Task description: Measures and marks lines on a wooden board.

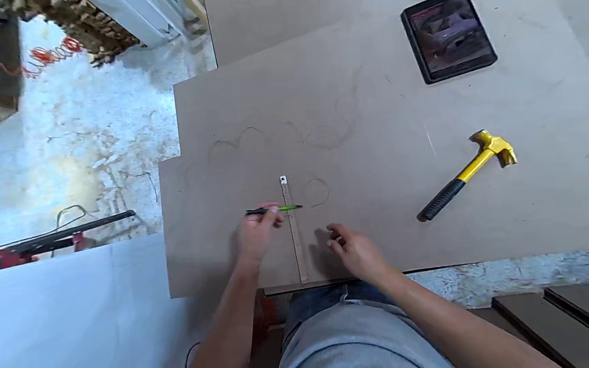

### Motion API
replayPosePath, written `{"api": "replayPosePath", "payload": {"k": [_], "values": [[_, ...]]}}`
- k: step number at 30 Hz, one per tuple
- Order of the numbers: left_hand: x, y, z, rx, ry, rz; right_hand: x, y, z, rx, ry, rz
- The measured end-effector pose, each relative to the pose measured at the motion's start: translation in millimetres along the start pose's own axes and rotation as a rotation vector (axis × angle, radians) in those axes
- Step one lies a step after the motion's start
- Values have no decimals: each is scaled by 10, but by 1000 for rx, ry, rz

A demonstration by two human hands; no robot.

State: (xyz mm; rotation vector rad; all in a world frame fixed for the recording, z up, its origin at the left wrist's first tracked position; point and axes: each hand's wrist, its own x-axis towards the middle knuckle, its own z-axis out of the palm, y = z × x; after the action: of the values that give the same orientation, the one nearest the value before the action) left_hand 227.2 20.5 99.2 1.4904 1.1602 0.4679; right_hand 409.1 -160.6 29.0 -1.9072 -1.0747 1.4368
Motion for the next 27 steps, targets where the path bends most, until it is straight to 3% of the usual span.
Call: {"api": "replayPosePath", "payload": {"k": [2,4,10,16,27], "values": [[120,-117,-259,109,167,40,-20,-26,181,-133,-112,86],[265,-194,-383,191,191,35,-85,-32,343,-275,-174,144],[748,-417,-388,275,56,66,15,-316,779,-441,-161,278],[917,-534,-395,311,-66,99,160,-517,1250,-505,-118,381],[1016,-525,-438,499,-183,162,64,-559,1399,-475,-54,500]]}}
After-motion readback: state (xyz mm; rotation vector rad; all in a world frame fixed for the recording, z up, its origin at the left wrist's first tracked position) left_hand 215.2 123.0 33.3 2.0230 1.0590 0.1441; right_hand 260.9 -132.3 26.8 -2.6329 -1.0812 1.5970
